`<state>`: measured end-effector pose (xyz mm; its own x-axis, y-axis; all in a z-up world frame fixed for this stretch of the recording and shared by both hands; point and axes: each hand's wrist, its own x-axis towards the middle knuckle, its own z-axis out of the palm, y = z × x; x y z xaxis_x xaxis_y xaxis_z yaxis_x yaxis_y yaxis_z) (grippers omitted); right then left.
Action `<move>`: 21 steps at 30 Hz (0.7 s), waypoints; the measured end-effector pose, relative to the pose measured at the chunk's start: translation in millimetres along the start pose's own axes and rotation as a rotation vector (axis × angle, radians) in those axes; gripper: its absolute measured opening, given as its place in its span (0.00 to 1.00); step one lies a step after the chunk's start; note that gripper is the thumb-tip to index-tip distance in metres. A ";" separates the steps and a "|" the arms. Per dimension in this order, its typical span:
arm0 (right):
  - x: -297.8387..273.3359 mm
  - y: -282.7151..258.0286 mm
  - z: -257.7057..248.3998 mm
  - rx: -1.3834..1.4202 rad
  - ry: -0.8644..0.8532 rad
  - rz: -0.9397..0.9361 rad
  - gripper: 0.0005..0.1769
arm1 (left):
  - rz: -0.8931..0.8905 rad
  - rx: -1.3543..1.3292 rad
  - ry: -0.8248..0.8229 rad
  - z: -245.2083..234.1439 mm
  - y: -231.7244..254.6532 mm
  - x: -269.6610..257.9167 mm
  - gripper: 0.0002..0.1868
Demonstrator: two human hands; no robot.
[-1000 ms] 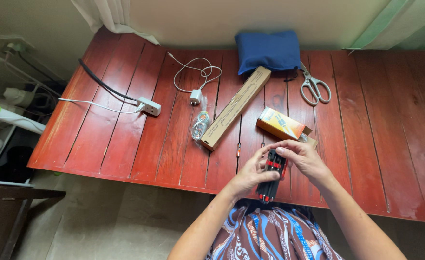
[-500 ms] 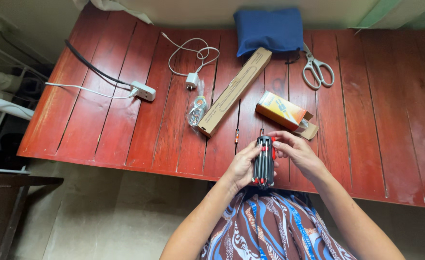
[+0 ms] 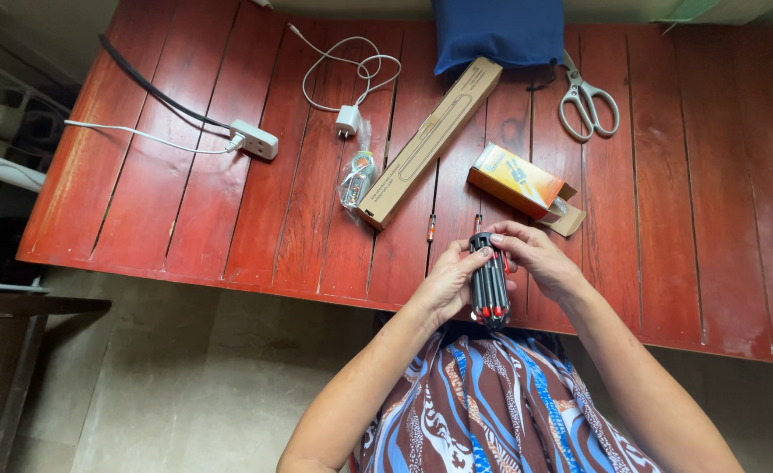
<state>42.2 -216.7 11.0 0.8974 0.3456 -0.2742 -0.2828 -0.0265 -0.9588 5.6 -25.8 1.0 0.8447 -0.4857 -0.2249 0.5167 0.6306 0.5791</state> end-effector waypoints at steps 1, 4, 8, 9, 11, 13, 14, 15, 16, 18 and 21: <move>0.5 0.7 0.3 -0.013 0.008 0.002 0.18 | 0.019 0.000 0.004 0.5 -1.4 1.8 0.24; 1.8 -1.5 0.0 -0.004 0.009 -0.019 0.17 | 0.088 0.064 0.082 2.9 -5.8 7.8 0.25; -4.5 -9.8 0.5 0.013 -0.035 -0.072 0.17 | 0.058 0.128 0.073 2.0 -4.1 9.9 0.25; -6.2 -15.0 1.0 0.070 -0.039 -0.087 0.18 | 0.097 0.198 0.042 2.9 -0.2 11.5 0.26; -14.4 -25.1 6.0 0.184 -0.051 -0.119 0.21 | 0.194 0.328 -0.037 6.4 11.3 13.5 0.29; -25.7 -35.3 10.6 0.207 -0.004 -0.249 0.28 | 0.310 0.452 -0.134 10.8 26.8 13.0 0.34; -30.8 -39.8 12.3 0.220 0.019 -0.315 0.32 | 0.369 0.493 -0.182 14.6 32.5 11.5 0.39; -36.7 -43.5 13.8 0.181 0.038 -0.352 0.32 | 0.422 0.534 -0.227 18.1 36.7 6.5 0.44; -42.4 -47.3 13.2 0.142 0.057 -0.390 0.32 | 0.476 0.574 -0.272 21.7 40.8 1.8 0.49; -51.5 -50.6 13.0 -0.020 0.085 -0.501 0.28 | 0.468 0.600 -0.269 28.2 44.9 -9.2 0.49; -62.5 -51.9 11.5 -0.334 0.139 -0.618 0.19 | 0.517 0.751 -0.231 35.5 48.8 -21.9 0.46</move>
<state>-3.1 -226.1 78.7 0.9009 0.2685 0.3410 0.3903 -0.1578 -0.9070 7.4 -5.9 62.0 0.8539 -0.4135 0.3161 -0.2084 0.2849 0.9356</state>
